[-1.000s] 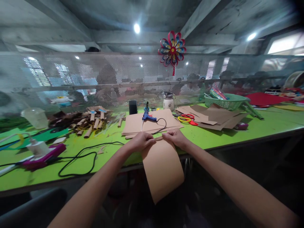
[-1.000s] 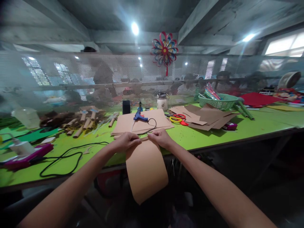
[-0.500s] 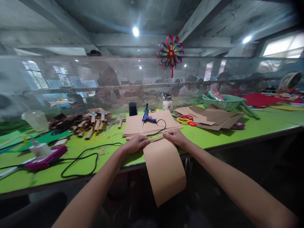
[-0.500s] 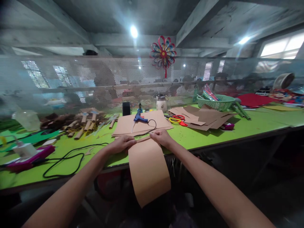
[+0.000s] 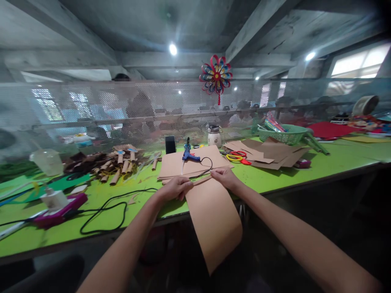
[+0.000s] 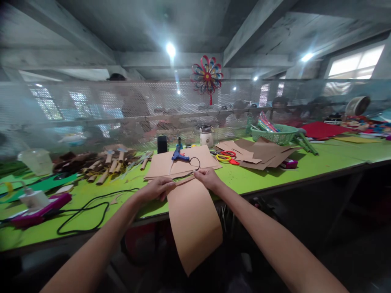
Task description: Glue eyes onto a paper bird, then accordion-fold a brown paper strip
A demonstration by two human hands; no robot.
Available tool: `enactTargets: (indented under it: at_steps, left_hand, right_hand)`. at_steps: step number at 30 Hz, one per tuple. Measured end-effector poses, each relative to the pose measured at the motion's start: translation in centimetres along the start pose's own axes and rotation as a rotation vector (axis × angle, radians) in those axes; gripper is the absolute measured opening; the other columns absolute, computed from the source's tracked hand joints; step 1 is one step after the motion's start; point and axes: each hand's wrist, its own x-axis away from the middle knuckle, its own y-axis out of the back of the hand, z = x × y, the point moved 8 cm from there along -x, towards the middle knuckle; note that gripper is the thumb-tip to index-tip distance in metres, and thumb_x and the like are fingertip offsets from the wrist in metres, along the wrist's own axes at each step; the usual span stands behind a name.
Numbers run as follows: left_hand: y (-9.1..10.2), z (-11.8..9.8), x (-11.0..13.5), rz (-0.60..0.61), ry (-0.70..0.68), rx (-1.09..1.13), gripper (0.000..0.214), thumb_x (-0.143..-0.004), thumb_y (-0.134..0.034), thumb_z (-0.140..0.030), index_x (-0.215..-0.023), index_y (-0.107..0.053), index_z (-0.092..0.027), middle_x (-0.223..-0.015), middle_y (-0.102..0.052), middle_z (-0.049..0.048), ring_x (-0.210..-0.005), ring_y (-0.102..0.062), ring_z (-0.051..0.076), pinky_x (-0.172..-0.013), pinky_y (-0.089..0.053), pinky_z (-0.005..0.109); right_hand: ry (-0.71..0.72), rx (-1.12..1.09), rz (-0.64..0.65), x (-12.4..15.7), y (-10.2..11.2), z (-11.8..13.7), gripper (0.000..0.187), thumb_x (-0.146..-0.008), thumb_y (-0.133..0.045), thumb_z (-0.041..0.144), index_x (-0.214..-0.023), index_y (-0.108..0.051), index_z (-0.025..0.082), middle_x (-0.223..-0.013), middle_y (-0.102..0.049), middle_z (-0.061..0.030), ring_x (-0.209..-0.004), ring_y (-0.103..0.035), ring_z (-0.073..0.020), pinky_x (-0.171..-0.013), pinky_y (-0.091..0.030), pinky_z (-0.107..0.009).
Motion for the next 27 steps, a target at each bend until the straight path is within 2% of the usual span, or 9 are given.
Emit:
enactTargets:
  at_steps: [6,10,14,17,19,22,24,27]
  left_hand:
    - [-0.1,0.3,0.0,0.015,0.008,0.106,0.043,-0.081,-0.047,-0.056,-0.067,-0.049,-0.015,-0.051,-0.052,-0.0019,-0.045,-0.049,0.011,-0.046,-0.035,0.022]
    - [0.8,-1.2,-1.5,-0.070,-0.051,-0.038,0.044,-0.078,-0.052,-0.055,-0.074,-0.060,-0.012,-0.060,-0.054,-0.0002,-0.054,-0.047,0.011,-0.051,-0.033,0.022]
    - [-0.1,-3.3,-3.7,-0.090,-0.092,-0.258,0.038,-0.083,-0.047,-0.047,-0.073,-0.063,-0.014,-0.064,-0.057,0.0006,-0.057,-0.045,0.012,-0.053,-0.030,0.023]
    - [-0.2,-4.2,-4.4,-0.241,-0.124,-0.320,0.028,-0.083,-0.047,-0.035,-0.070,-0.061,-0.014,-0.067,-0.057,0.0019,-0.063,-0.046,0.014,-0.060,-0.032,0.025]
    - [-0.8,-4.1,-4.3,-0.225,-0.143,-0.121,0.026,-0.083,-0.048,-0.035,-0.076,-0.061,-0.014,-0.072,-0.058,0.0025,-0.068,-0.047,0.014,-0.064,-0.035,0.025]
    - [-1.6,-3.6,-3.8,-0.092,-0.150,0.390,0.030,-0.082,-0.055,-0.043,-0.090,-0.060,-0.014,-0.080,-0.059,0.0029,-0.069,-0.050,0.012,-0.063,-0.037,0.022]
    - [-1.9,-3.5,-3.4,-0.013,-0.143,0.653,0.033,-0.078,-0.062,-0.044,-0.093,-0.061,-0.014,-0.079,-0.058,0.0022,-0.064,-0.049,0.010,-0.060,-0.036,0.020]
    - [-2.1,-3.8,-3.0,0.072,-0.174,0.845,0.029,-0.074,-0.070,-0.037,-0.089,-0.065,-0.014,-0.077,-0.059,0.0025,-0.063,-0.051,0.009,-0.061,-0.038,0.019]
  right_hand:
    - [-0.010,-0.011,-0.077,0.1,0.9,-0.1,0.040,-0.065,-0.067,0.052,-0.061,-0.055,0.014,-0.051,-0.044,0.0049,-0.047,-0.033,-0.0069,-0.045,-0.025,-0.021]
    - [0.000,0.039,-0.172,0.0,1.6,-0.1,0.038,-0.063,-0.068,0.051,-0.060,-0.057,0.014,-0.051,-0.048,0.0032,-0.048,-0.040,-0.0093,-0.046,-0.031,-0.023]
    - [0.042,0.078,-0.232,0.2,1.8,0.4,0.040,-0.062,-0.070,0.051,-0.057,-0.058,0.014,-0.049,-0.049,0.0036,-0.047,-0.040,-0.0088,-0.047,-0.032,-0.023]
    - [0.015,-0.008,-0.240,0.5,2.2,0.5,0.040,-0.061,-0.072,0.052,-0.059,-0.059,0.014,-0.050,-0.052,0.0033,-0.047,-0.042,-0.0089,-0.048,-0.033,-0.023]
    - [-0.043,-0.161,-0.154,0.5,1.9,0.6,0.043,-0.066,-0.067,0.057,-0.067,-0.063,0.014,-0.054,-0.056,0.0016,-0.047,-0.046,-0.0100,-0.048,-0.036,-0.023]
    - [-0.049,-0.340,-0.034,0.4,1.5,2.0,0.050,-0.074,-0.058,0.061,-0.088,-0.068,0.015,-0.068,-0.064,-0.0034,-0.058,-0.056,-0.0133,-0.053,-0.042,-0.024]
    - [0.001,-0.312,0.048,0.4,0.9,3.4,0.046,-0.071,-0.067,0.051,-0.102,-0.066,0.018,-0.085,-0.067,-0.0051,-0.074,-0.061,-0.0161,-0.063,-0.047,-0.025]
    - [0.069,-0.193,0.222,0.8,-1.3,5.1,0.042,-0.070,-0.072,0.041,-0.107,-0.066,0.020,-0.093,-0.067,-0.0052,-0.083,-0.061,-0.0183,-0.071,-0.048,-0.028]
